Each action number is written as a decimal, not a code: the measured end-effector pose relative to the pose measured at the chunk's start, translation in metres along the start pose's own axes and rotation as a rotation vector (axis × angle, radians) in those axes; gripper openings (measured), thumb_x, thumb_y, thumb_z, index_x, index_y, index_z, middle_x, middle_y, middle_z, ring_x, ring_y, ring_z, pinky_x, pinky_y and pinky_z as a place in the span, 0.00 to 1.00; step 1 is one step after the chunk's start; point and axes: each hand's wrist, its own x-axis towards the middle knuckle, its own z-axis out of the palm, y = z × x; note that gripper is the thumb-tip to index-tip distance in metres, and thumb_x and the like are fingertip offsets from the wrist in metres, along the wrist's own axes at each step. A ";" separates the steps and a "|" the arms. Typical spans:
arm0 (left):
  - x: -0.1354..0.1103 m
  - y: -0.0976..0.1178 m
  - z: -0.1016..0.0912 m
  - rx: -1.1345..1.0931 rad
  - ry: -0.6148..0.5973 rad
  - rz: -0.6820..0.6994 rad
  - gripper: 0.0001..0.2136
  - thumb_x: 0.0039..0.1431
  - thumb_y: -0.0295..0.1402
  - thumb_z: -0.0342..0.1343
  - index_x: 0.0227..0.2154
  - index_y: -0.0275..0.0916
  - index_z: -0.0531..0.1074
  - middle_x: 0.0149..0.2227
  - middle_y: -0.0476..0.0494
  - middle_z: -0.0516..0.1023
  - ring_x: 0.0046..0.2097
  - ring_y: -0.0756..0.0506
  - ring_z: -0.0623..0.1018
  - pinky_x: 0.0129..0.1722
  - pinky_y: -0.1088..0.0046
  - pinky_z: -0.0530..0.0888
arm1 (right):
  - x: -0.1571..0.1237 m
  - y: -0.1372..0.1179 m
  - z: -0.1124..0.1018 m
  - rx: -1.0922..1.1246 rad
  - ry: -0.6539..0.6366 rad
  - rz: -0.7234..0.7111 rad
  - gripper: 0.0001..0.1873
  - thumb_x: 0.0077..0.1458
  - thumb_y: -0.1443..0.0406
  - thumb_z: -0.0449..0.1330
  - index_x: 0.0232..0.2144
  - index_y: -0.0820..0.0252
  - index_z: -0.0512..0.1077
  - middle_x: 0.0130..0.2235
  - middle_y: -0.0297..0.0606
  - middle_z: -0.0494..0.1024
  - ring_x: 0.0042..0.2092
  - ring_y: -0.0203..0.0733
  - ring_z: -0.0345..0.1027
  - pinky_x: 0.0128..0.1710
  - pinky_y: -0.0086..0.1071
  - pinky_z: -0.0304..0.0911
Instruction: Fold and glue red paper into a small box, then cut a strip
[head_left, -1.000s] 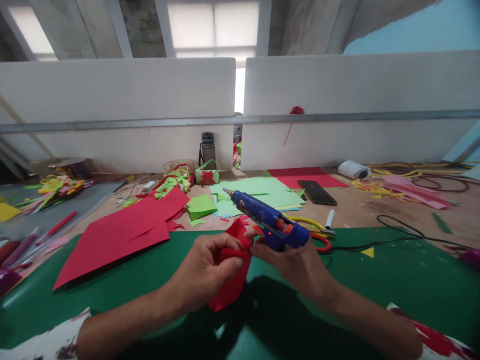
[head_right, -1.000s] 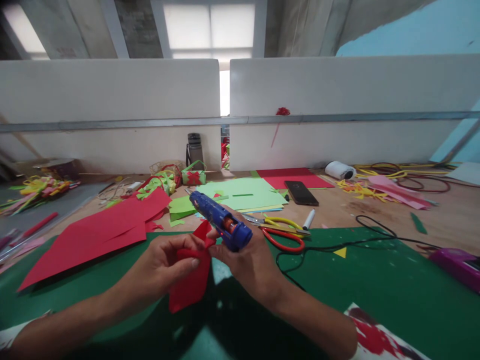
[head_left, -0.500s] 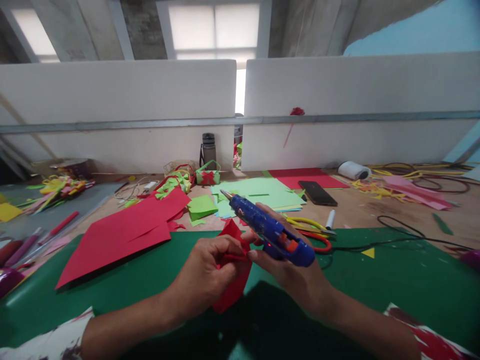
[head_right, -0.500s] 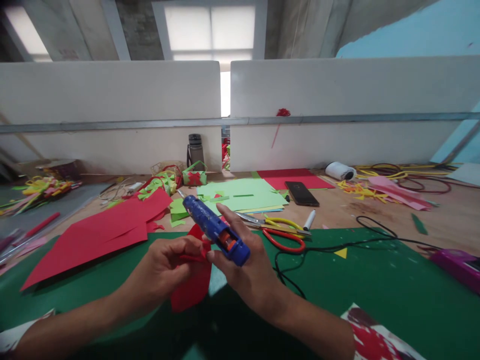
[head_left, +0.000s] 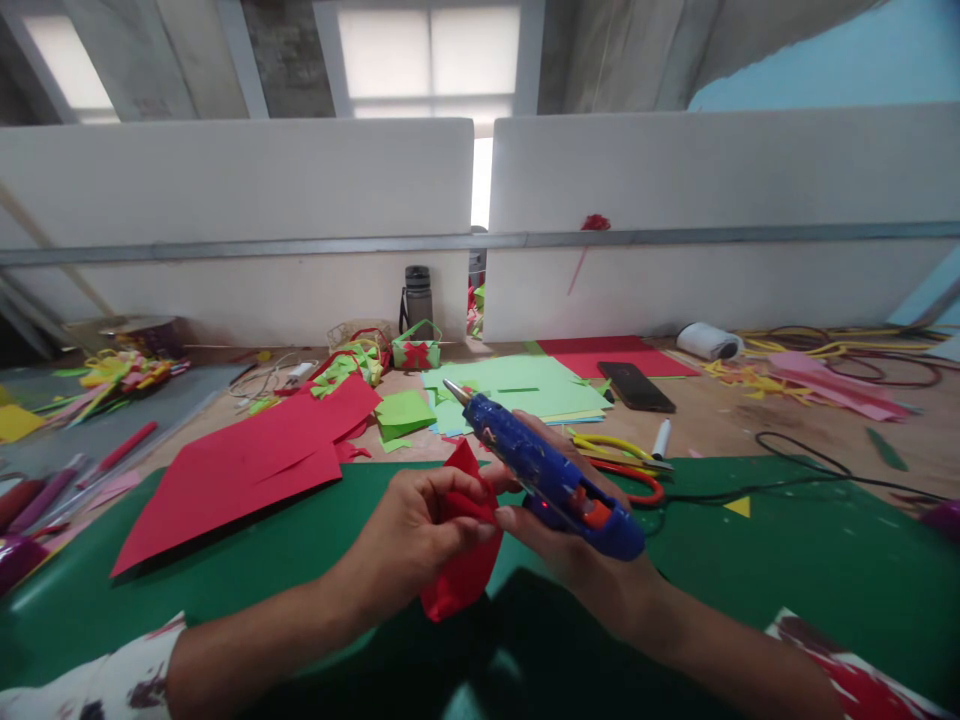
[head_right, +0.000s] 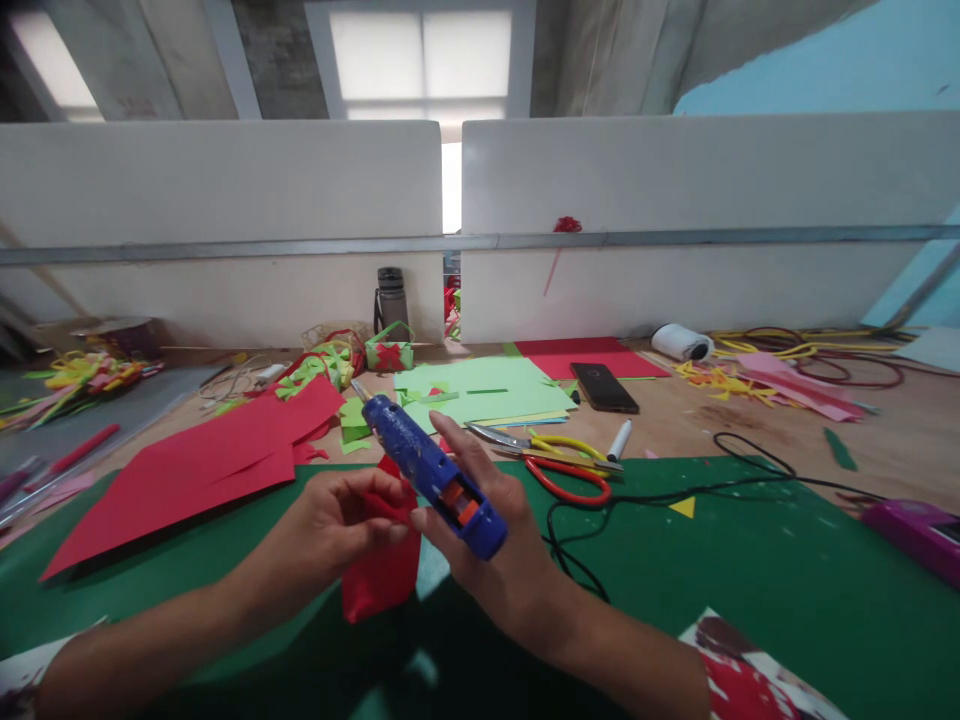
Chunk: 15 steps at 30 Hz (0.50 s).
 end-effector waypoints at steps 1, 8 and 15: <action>0.000 0.001 -0.001 0.000 -0.009 -0.010 0.08 0.42 0.30 0.63 0.27 0.35 0.72 0.27 0.49 0.75 0.28 0.50 0.71 0.28 0.77 0.67 | 0.000 0.001 0.000 -0.004 0.003 -0.006 0.31 0.53 0.65 0.60 0.58 0.48 0.58 0.40 0.33 0.75 0.36 0.41 0.71 0.41 0.35 0.68; 0.001 0.004 0.000 -0.103 -0.024 -0.037 0.04 0.39 0.26 0.62 0.22 0.34 0.73 0.26 0.50 0.76 0.28 0.53 0.71 0.29 0.80 0.65 | -0.001 0.004 0.005 0.123 0.008 0.029 0.33 0.50 0.66 0.62 0.58 0.46 0.59 0.45 0.33 0.76 0.45 0.43 0.72 0.47 0.36 0.69; 0.000 0.003 -0.002 -0.086 -0.021 -0.062 0.04 0.40 0.26 0.62 0.24 0.34 0.75 0.24 0.51 0.76 0.25 0.54 0.70 0.26 0.81 0.64 | 0.005 -0.015 0.001 0.018 0.028 0.152 0.10 0.49 0.62 0.62 0.36 0.54 0.77 0.34 0.36 0.81 0.37 0.45 0.75 0.38 0.36 0.73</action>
